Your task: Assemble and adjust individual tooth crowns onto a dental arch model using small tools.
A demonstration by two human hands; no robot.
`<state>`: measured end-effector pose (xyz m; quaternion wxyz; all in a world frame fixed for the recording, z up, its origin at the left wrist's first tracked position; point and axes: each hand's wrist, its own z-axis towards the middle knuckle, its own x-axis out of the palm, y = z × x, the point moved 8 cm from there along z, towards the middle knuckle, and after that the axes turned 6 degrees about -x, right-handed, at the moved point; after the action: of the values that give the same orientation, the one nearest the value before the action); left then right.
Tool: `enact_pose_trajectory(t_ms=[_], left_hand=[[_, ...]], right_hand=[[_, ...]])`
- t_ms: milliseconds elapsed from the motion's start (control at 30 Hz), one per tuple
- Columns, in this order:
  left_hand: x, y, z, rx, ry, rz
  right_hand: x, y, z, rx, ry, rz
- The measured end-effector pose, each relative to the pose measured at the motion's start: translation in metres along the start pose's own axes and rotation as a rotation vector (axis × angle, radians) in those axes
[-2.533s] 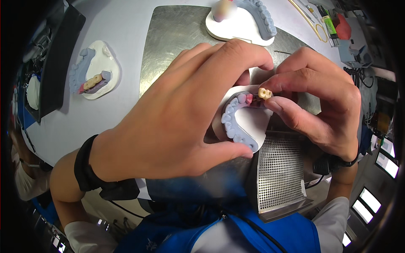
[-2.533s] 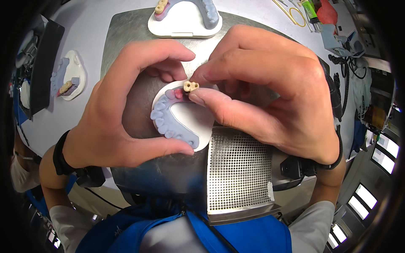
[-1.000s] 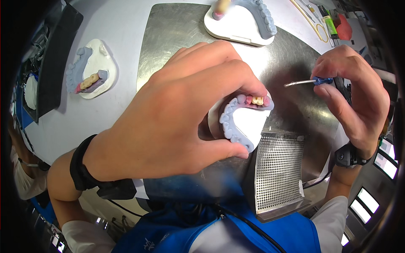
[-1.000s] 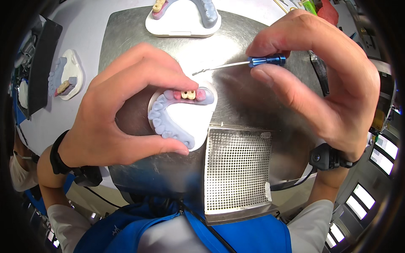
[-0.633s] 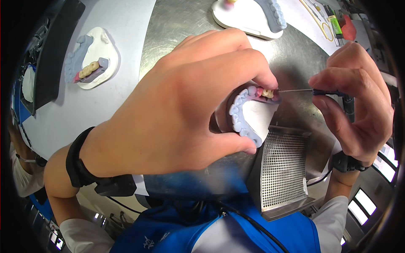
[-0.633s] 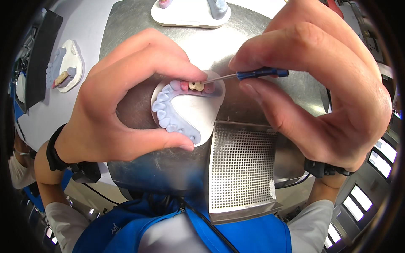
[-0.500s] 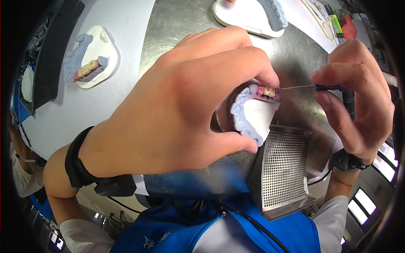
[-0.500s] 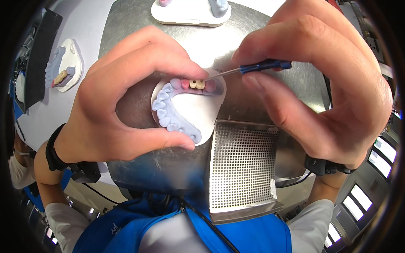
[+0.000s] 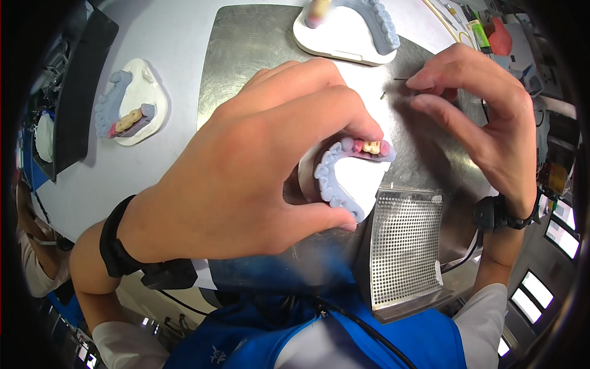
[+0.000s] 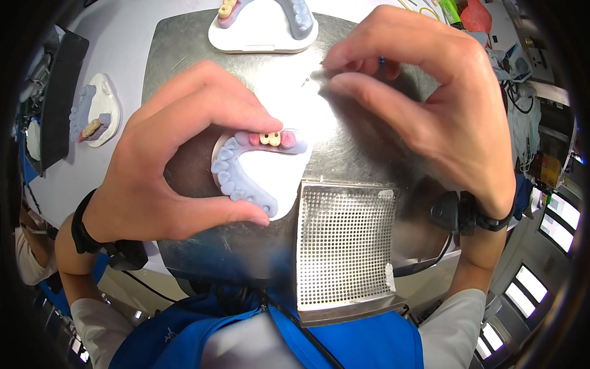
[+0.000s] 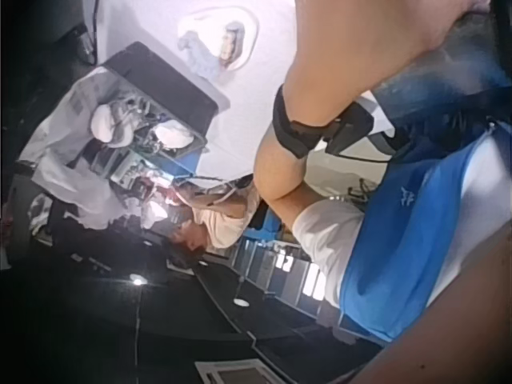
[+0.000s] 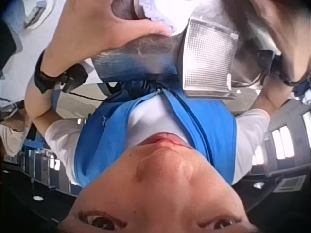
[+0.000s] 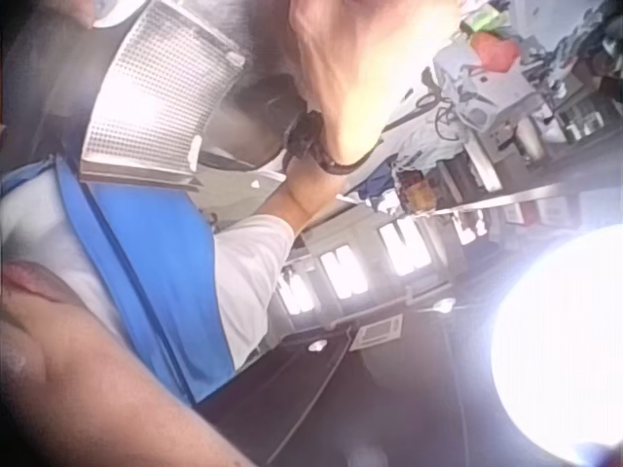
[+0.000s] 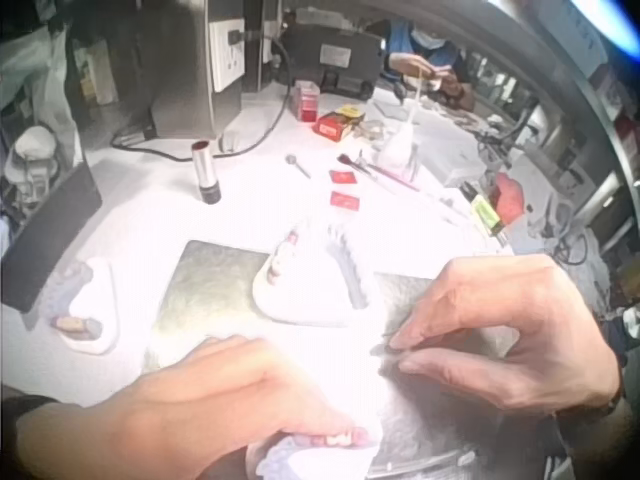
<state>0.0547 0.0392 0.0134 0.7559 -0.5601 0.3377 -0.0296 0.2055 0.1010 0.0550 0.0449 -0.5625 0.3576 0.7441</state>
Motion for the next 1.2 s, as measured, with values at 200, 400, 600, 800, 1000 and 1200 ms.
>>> enact_pose_trajectory(t_ms=[200,400,600,800,1000,1200], left_hand=[[-0.003,0.004,0.001,-0.032,-0.064,-0.024],[-0.004,-0.010,0.000,0.101,-0.096,-0.026],[-0.005,-0.015,-0.002,0.162,-0.118,0.028],[-0.003,-0.014,-0.004,0.170,-0.129,0.040],[-0.005,-0.020,-0.004,0.193,-0.134,0.076],[-0.003,-0.025,-0.009,0.240,-0.215,0.143]], right_hand=[[0.022,0.003,0.025,-0.010,0.053,-0.012],[0.023,0.011,0.025,0.030,0.116,-0.118],[0.011,0.009,0.016,0.117,0.054,0.013],[-0.003,0.008,0.002,0.149,-0.082,0.347],[-0.023,0.031,-0.004,-0.135,-0.182,0.183],[-0.020,0.055,-0.003,-0.294,-0.103,0.003]])
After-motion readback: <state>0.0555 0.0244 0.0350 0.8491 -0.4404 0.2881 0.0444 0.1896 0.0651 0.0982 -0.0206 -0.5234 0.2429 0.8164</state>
